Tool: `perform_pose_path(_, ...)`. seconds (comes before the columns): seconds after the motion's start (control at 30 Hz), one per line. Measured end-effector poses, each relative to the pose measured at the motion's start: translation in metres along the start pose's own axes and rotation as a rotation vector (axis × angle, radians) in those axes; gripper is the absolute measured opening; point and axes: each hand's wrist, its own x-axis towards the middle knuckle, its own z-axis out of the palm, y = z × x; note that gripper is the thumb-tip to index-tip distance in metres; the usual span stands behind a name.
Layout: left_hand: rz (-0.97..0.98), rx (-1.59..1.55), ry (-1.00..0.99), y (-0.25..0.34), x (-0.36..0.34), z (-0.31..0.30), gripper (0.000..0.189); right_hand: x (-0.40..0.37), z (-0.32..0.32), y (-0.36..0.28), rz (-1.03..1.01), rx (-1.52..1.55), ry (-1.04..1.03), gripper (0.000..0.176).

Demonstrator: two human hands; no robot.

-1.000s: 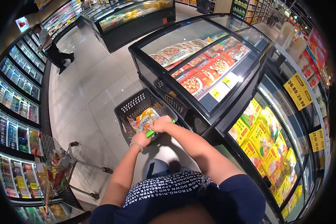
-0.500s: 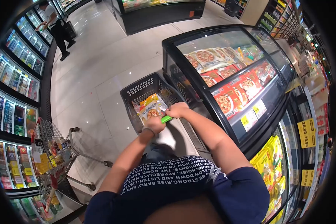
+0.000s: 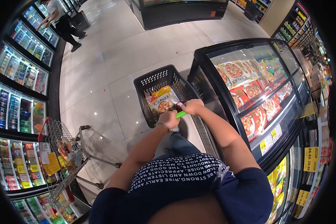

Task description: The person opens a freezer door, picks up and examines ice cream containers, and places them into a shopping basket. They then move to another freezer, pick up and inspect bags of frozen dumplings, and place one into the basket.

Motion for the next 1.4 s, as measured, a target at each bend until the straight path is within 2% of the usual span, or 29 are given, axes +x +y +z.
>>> perform_pose_path(0.1,0.055,0.029,0.024,-0.026,0.034,-0.016,0.023,0.030,-0.023,-0.010,-0.008,-0.009,-0.018,0.055)
perform_pose_path(0.23,0.248,0.049,0.169,-0.069,0.079,-0.028,0.023,0.074,-0.051,-0.018,-0.036,-0.014,-0.023,0.059)
perform_pose_path(0.27,0.191,0.069,0.082,-0.075,0.090,-0.035,0.022,0.078,-0.061,-0.023,-0.056,0.008,-0.018,0.059)
perform_pose_path(0.4,0.158,0.149,-0.064,-0.097,0.133,-0.073,0.023,0.122,-0.082,-0.023,-0.181,0.020,-0.056,0.056)
perform_pose_path(0.5,0.205,0.150,-0.085,-0.115,0.167,-0.093,0.022,0.144,-0.105,-0.025,-0.179,0.133,-0.024,0.056)
perform_pose_path(0.53,0.217,0.163,-0.094,-0.121,0.177,-0.099,0.021,0.158,-0.103,-0.022,-0.265,0.161,-0.012,0.059)
perform_pose_path(0.63,0.261,0.192,-0.130,-0.141,0.205,-0.117,0.019,0.183,-0.116,-0.022,-0.331,0.181,-0.031,0.052)
perform_pose_path(0.83,0.440,0.196,-0.127,-0.172,0.269,-0.148,0.019,0.226,-0.127,-0.023,-0.428,0.265,0.109,0.047)
perform_pose_path(0.93,0.511,0.236,-0.146,-0.186,0.307,-0.159,0.020,0.248,-0.135,-0.019,-0.412,0.332,0.192,0.038)
perform_pose_path(1.1,0.549,0.282,-0.205,-0.203,0.374,-0.178,0.023,0.285,-0.155,-0.025,-0.203,0.394,0.312,0.029)
perform_pose_path(1.23,0.616,0.230,-0.187,-0.214,0.421,-0.194,0.022,0.313,-0.187,-0.024,-0.107,0.452,0.223,0.027)
perform_pose_path(1.27,0.632,0.209,-0.170,-0.217,0.434,-0.198,0.022,0.321,-0.190,-0.025,-0.099,0.461,0.259,0.027)
perform_pose_path(1.33,0.676,0.253,-0.232,-0.217,0.460,-0.208,0.022,0.336,-0.199,-0.028,-0.087,0.472,0.336,0.027)
perform_pose_path(1.4,0.744,0.241,-0.274,-0.215,0.488,-0.216,0.022,0.349,-0.216,-0.024,-0.015,0.490,0.268,0.028)
